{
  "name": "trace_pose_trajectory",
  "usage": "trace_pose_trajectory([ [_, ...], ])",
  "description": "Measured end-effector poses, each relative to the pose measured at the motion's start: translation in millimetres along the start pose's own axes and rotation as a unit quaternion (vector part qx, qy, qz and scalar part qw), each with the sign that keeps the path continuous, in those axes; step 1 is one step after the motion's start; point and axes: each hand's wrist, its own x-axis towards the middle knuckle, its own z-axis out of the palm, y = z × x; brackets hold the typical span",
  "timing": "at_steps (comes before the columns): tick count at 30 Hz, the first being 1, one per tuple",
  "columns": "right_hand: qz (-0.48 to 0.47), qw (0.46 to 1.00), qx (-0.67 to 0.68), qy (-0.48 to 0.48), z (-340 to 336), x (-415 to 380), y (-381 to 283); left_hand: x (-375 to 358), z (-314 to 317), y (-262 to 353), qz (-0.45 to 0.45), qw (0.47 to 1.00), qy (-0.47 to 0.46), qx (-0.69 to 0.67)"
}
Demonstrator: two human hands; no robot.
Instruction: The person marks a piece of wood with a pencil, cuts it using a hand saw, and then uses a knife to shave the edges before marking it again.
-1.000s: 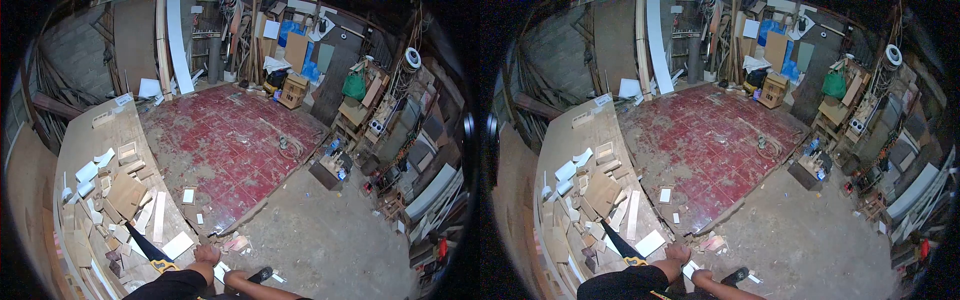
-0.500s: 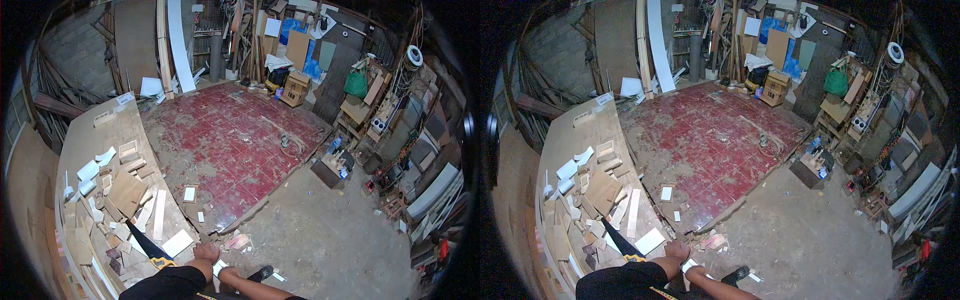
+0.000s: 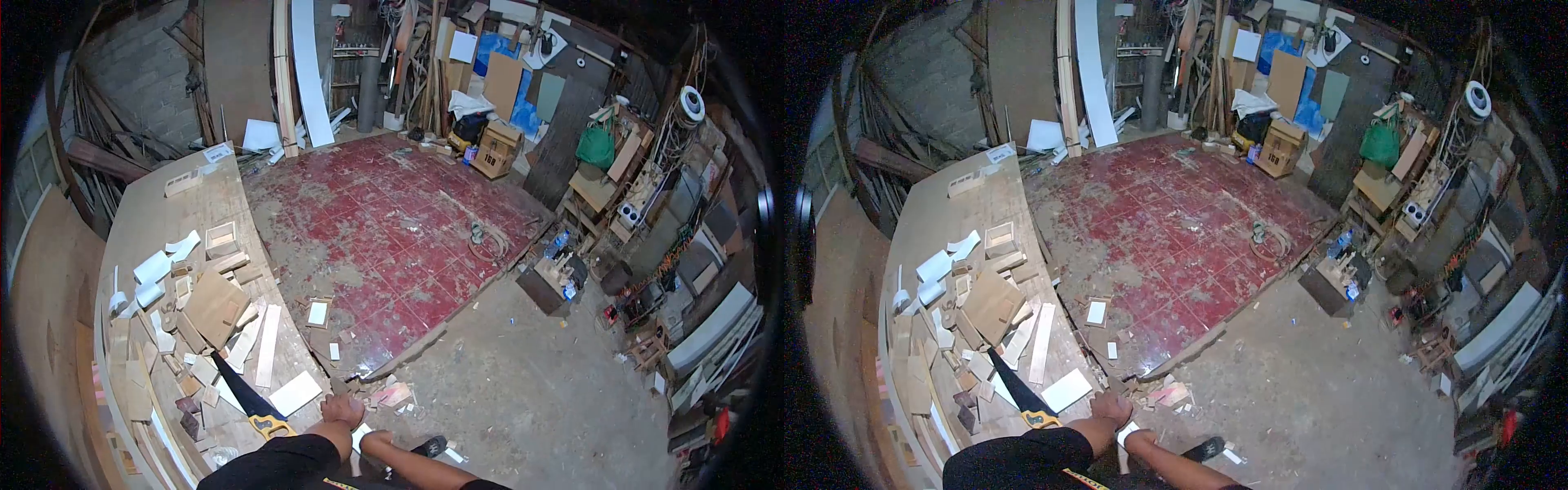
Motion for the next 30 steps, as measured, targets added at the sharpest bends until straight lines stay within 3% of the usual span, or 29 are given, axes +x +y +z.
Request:
trace_pose_trajectory([
  [2, 0.033, 0.997, -0.002, -0.072, 24, 90, -13, -5, 2, 0, -0.001, 1.0, -0.009, -0.006],
  [4, 0.067, 0.99, -0.039, -0.116, 33, 127, -15, -1, 2, -1, -0.006, 1.0, -0.012, 0.003],
  [9, 0.143, 0.963, -0.15, -0.172, 15, 130, -45, 3, 6, -8, 0.005, 1.0, -0.026, -0.002],
  [10, 0.296, 0.933, -0.119, -0.167, 13, 116, -58, 1, 6, -9, 0.004, 1.0, -0.031, -0.001],
  [11, 0.178, 0.967, -0.119, -0.139, 11, 108, -41, 0, 7, -8, 0.002, 1.0, -0.019, -0.006],
  [13, 0.059, 0.989, -0.108, -0.081, -10, 42, -21, 3, 15, -9, 0.006, 1.0, 0.008, 0.002],
  [18, -0.05, 0.993, -0.105, -0.002, -42, -73, 4, 2, 8, -7, 0.007, 1.0, 0.006, -0.004],
  [20, -0.08, 0.992, -0.098, 0.02, -57, -140, 13, -4, -11, -2, -0.005, 0.999, -0.042, 0.009],
  [26, -0.079, 0.979, -0.189, -0.019, -28, -43, 19, 1, 4, -6, 0.005, 1.0, 0.001, 0.01],
  [30, -0.057, 0.991, -0.118, -0.011, -24, -27, 4, -3, 4, -4, 0.003, 1.0, -0.005, 0.011],
])
